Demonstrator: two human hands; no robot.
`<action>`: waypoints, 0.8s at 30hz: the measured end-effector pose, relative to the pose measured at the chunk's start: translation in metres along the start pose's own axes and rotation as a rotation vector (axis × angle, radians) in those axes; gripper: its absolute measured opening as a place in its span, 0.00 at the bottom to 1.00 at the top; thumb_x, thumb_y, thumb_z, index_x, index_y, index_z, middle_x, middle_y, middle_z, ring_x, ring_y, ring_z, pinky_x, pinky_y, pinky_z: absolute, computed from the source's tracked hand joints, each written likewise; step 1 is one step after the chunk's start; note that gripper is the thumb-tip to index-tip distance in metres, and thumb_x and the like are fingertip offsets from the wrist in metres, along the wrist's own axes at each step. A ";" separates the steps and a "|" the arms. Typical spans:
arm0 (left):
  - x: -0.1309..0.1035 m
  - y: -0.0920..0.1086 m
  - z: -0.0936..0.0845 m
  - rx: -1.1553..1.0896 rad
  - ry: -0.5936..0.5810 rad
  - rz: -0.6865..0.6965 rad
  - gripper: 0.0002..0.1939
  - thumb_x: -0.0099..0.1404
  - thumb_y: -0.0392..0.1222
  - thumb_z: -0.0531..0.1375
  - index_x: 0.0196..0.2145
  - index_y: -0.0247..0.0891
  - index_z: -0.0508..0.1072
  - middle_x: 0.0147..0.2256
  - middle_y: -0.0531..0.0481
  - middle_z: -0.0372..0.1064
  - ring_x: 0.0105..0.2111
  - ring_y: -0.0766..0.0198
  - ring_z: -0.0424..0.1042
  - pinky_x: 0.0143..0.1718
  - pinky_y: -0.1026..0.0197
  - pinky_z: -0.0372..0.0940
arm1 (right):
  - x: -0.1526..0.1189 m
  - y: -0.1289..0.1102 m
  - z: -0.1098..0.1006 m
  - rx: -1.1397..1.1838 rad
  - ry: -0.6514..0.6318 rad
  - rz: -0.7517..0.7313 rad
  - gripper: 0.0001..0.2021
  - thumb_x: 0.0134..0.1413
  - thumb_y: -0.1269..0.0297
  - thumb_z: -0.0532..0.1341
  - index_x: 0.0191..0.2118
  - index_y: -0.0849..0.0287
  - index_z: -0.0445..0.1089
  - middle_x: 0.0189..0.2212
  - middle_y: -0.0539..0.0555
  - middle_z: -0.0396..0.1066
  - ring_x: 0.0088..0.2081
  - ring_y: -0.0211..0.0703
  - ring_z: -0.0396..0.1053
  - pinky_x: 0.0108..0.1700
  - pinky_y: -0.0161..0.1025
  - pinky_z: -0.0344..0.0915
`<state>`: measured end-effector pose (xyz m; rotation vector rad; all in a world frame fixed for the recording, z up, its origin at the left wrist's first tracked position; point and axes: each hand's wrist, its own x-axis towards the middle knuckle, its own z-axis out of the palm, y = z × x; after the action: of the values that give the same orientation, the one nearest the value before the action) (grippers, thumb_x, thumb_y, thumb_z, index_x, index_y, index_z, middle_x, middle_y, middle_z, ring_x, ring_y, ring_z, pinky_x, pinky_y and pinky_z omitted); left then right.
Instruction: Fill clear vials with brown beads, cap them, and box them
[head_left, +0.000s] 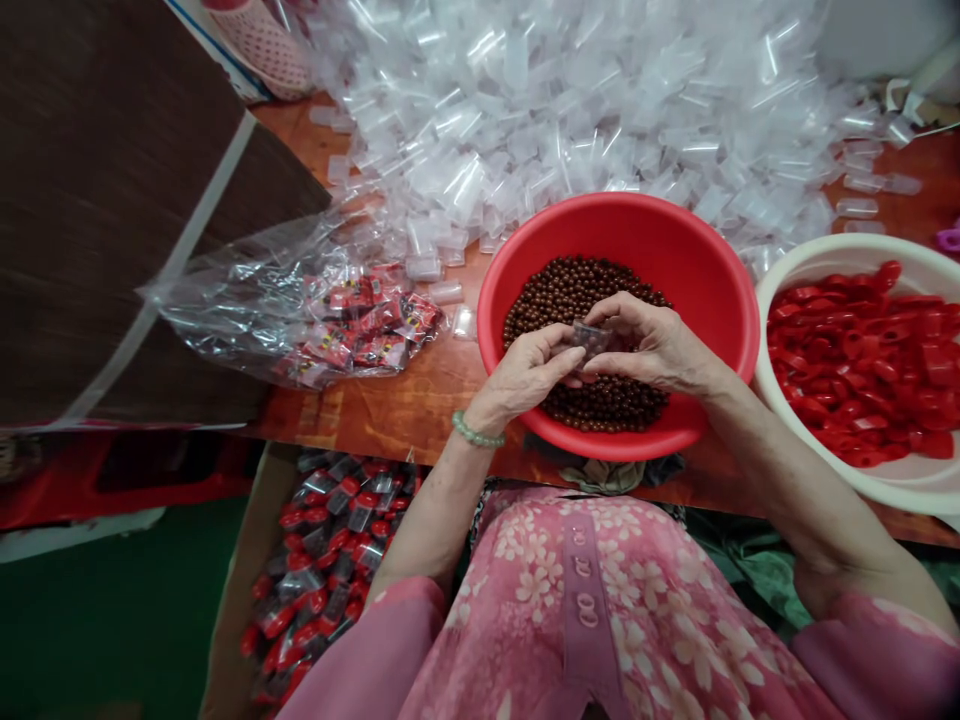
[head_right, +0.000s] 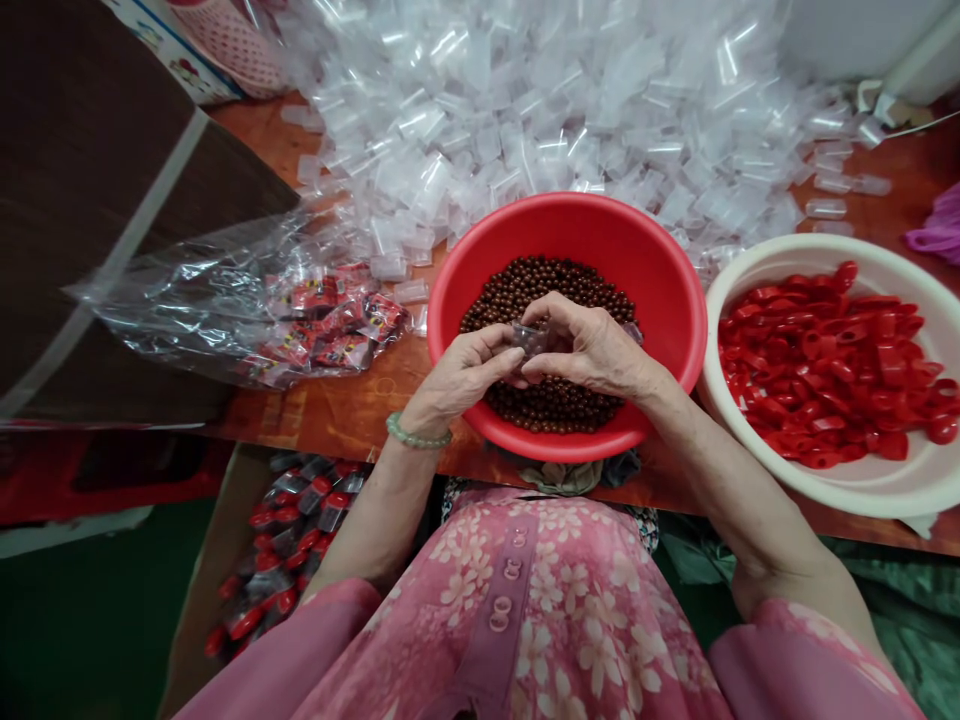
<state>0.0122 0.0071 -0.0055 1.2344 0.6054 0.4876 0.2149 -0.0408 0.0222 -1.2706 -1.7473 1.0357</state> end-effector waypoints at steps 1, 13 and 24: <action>0.000 0.000 0.000 -0.005 0.003 -0.003 0.22 0.64 0.54 0.67 0.45 0.33 0.73 0.35 0.48 0.76 0.33 0.67 0.76 0.36 0.66 0.75 | 0.000 0.000 0.000 -0.003 0.000 0.011 0.17 0.53 0.57 0.69 0.45 0.56 0.66 0.34 0.47 0.71 0.32 0.38 0.69 0.36 0.37 0.65; 0.001 0.002 -0.001 0.012 -0.016 0.003 0.17 0.61 0.50 0.69 0.38 0.32 0.74 0.33 0.53 0.71 0.30 0.71 0.72 0.34 0.68 0.72 | -0.002 0.012 -0.001 -0.047 0.072 0.040 0.24 0.47 0.49 0.75 0.32 0.55 0.60 0.27 0.45 0.61 0.28 0.35 0.56 0.30 0.36 0.53; 0.006 0.001 -0.007 -0.229 -0.154 -0.051 0.27 0.52 0.43 0.76 0.46 0.35 0.71 0.41 0.49 0.76 0.39 0.66 0.77 0.44 0.62 0.73 | -0.005 0.011 -0.004 0.043 0.063 0.100 0.22 0.47 0.50 0.75 0.36 0.57 0.67 0.28 0.46 0.66 0.29 0.36 0.62 0.32 0.36 0.59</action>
<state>0.0121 0.0162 -0.0072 1.0255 0.4367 0.4029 0.2233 -0.0427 0.0136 -1.3607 -1.6195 1.0728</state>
